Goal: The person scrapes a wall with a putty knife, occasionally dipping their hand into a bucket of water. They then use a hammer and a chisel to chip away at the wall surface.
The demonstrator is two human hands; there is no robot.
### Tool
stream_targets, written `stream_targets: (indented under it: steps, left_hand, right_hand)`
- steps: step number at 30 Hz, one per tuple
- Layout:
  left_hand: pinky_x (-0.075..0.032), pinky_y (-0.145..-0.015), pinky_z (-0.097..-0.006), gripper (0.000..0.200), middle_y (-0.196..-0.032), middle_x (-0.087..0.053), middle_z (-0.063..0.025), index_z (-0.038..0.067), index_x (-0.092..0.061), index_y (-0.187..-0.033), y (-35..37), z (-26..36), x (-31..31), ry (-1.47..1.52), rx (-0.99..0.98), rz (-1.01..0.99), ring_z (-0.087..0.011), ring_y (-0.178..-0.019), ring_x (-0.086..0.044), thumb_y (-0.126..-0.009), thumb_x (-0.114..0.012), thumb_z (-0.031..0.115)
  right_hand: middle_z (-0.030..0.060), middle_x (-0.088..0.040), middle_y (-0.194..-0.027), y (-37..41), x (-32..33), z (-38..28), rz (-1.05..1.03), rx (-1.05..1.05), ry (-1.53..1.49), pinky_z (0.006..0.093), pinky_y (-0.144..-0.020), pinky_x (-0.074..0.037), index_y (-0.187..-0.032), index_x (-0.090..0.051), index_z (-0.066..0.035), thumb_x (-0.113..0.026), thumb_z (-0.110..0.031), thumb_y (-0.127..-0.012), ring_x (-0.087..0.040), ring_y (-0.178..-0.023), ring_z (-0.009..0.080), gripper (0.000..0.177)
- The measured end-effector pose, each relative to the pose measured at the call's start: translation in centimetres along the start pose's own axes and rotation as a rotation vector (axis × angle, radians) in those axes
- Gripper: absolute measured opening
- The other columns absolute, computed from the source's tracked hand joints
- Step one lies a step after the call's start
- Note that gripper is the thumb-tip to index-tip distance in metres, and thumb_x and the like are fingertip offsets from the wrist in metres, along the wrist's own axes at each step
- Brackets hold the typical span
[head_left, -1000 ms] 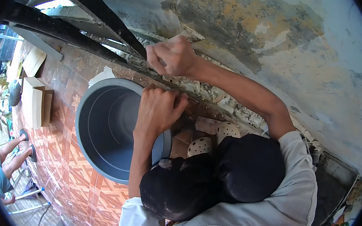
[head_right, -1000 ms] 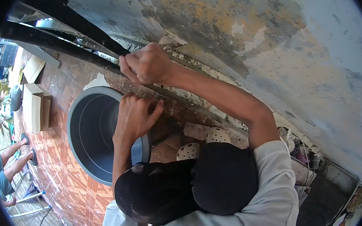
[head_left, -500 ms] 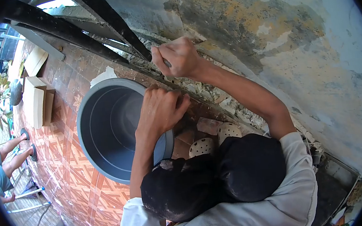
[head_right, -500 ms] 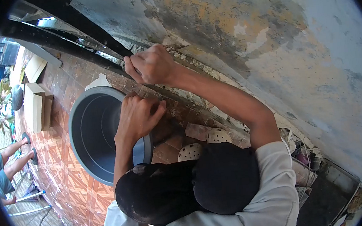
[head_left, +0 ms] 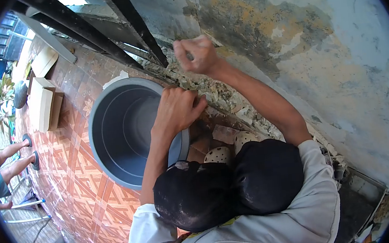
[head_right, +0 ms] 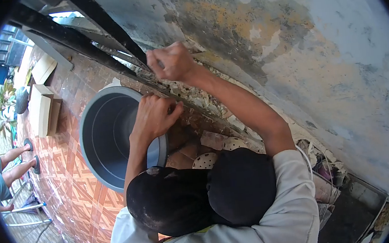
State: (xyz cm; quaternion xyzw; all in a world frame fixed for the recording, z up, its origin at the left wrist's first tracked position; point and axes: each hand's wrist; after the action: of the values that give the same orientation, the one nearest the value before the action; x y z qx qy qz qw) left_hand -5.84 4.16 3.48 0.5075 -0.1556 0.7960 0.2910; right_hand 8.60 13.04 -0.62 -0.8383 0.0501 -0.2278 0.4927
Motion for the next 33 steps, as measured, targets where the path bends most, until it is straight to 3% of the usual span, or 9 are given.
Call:
stream_targets:
  steps: [5, 8, 11, 15, 20, 24, 26, 30, 33]
  left_hand:
    - [-0.046, -0.066, -0.0437, 0.035, -0.057, -0.057, -0.0199, 0.000, -0.065, -0.064, 0.2, -0.4, -0.1, 0.006, -0.052, 0.026, -0.0370, -0.064, -0.058, -0.082, -0.058, 0.029]
    - [-0.046, -0.064, -0.0443, 0.035, -0.056, -0.056, -0.0200, 0.000, -0.065, -0.063, 0.2, -0.6, -0.3, -0.014, -0.058, 0.045, -0.0377, -0.061, -0.058, -0.082, -0.058, 0.028]
    - [-0.047, -0.062, -0.0449, 0.034, -0.056, -0.056, -0.0194, 0.000, -0.064, -0.062, 0.4, -0.8, -0.4, -0.005, -0.074, 0.089, -0.0377, -0.059, -0.058, -0.082, -0.058, 0.027]
    - [-0.048, -0.060, -0.0416, 0.023, -0.058, -0.058, -0.0187, 0.001, -0.062, -0.091, 0.6, 0.0, 0.5, 0.279, -0.074, 0.207, -0.0344, -0.059, -0.060, -0.084, -0.058, 0.023]
    - [-0.049, -0.054, -0.0340, 0.056, -0.074, -0.066, -0.0129, 0.004, -0.032, -0.138, 1.0, 4.7, 2.2, 0.916, -0.049, 0.212, -0.0212, -0.054, -0.063, -0.089, -0.059, 0.013]
    - [-0.050, -0.053, -0.0368, 0.062, -0.070, -0.065, -0.0155, 0.000, -0.026, -0.140, -0.5, 5.9, 2.1, 1.141, -0.035, 0.124, -0.0252, -0.052, -0.064, -0.089, -0.058, 0.011]
    - [-0.050, -0.049, -0.0347, 0.058, -0.070, -0.065, -0.0149, -0.002, -0.028, -0.138, -1.4, 6.2, 1.9, 1.306, -0.057, 0.059, -0.0235, -0.050, -0.064, -0.090, -0.057, 0.010]
    - [-0.051, -0.050, -0.0351, 0.045, -0.070, -0.064, -0.0161, -0.004, -0.037, -0.129, -3.6, 6.3, 0.6, 1.150, -0.146, 0.067, -0.0235, -0.053, -0.065, -0.089, -0.054, 0.006]
    - [-0.052, -0.054, -0.0377, 0.032, -0.073, -0.064, -0.0209, -0.006, -0.045, -0.117, -4.5, 7.4, 0.0, 0.890, -0.249, 0.175, -0.0266, -0.062, -0.067, -0.086, -0.051, 0.001]
  right_hand:
    - [0.0059, -0.050, -0.047, -2.0, 4.7, 1.7, 0.224, -0.106, 0.033, 0.0306, -0.042, -0.038, -0.076, -0.067, 0.001, -0.059, -0.014, -0.089, -0.047, -0.039, 0.0132, 0.022]
    - [0.0002, -0.048, -0.050, -1.3, 6.7, 1.7, 0.204, -0.517, -0.113, 0.0295, -0.044, -0.034, -0.075, -0.065, 0.003, -0.059, -0.020, -0.093, -0.041, -0.044, 0.0084, 0.030]
    - [0.0004, -0.039, -0.055, -2.2, 7.9, -1.0, 0.146, -0.654, -0.258, 0.0309, -0.050, -0.032, -0.063, -0.046, -0.001, -0.050, -0.023, -0.100, -0.034, -0.051, 0.0108, 0.043]
    - [-0.0003, -0.041, -0.060, -3.3, 9.1, -4.0, 0.150, -0.670, -0.538, 0.0269, -0.054, -0.030, -0.066, -0.044, -0.002, -0.052, -0.023, -0.099, -0.035, -0.057, 0.0087, 0.040]
    - [0.0004, -0.043, -0.067, -3.8, 9.4, -8.0, 0.090, -0.622, -0.475, 0.0261, -0.059, -0.032, -0.071, -0.045, -0.002, -0.051, -0.023, -0.099, -0.037, -0.063, 0.0099, 0.036]
    - [0.0028, -0.045, -0.074, -3.4, 9.6, -11.1, 0.032, -0.558, -0.535, 0.0266, -0.065, -0.035, -0.072, -0.044, -0.002, -0.052, -0.021, -0.098, -0.040, -0.071, 0.0111, 0.034]
    - [0.0051, -0.049, -0.078, -3.5, 10.3, -12.7, -0.031, -0.560, -0.344, 0.0289, -0.069, -0.037, -0.074, -0.046, 0.000, -0.052, -0.019, -0.097, -0.043, -0.076, 0.0142, 0.030]
    - [0.0094, -0.056, -0.088, -3.8, 12.2, -13.8, -0.171, -0.480, 0.113, 0.0337, -0.077, -0.041, -0.080, -0.054, 0.001, -0.055, -0.015, -0.094, -0.048, -0.086, 0.0224, 0.022]
    - [0.0137, -0.059, -0.096, -3.7, 13.5, -14.1, -0.192, -0.601, 0.259, 0.0376, -0.082, -0.044, -0.089, -0.058, 0.002, -0.059, -0.015, -0.090, -0.052, -0.098, 0.0300, 0.017]
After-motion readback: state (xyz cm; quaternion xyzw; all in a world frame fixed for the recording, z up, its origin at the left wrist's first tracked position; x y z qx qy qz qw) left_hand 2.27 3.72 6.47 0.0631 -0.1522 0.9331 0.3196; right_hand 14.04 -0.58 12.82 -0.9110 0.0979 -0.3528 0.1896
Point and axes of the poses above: each hand's wrist, its own y-axis away from the middle knuckle, its own x-axis out of the back of the hand, z = x × y
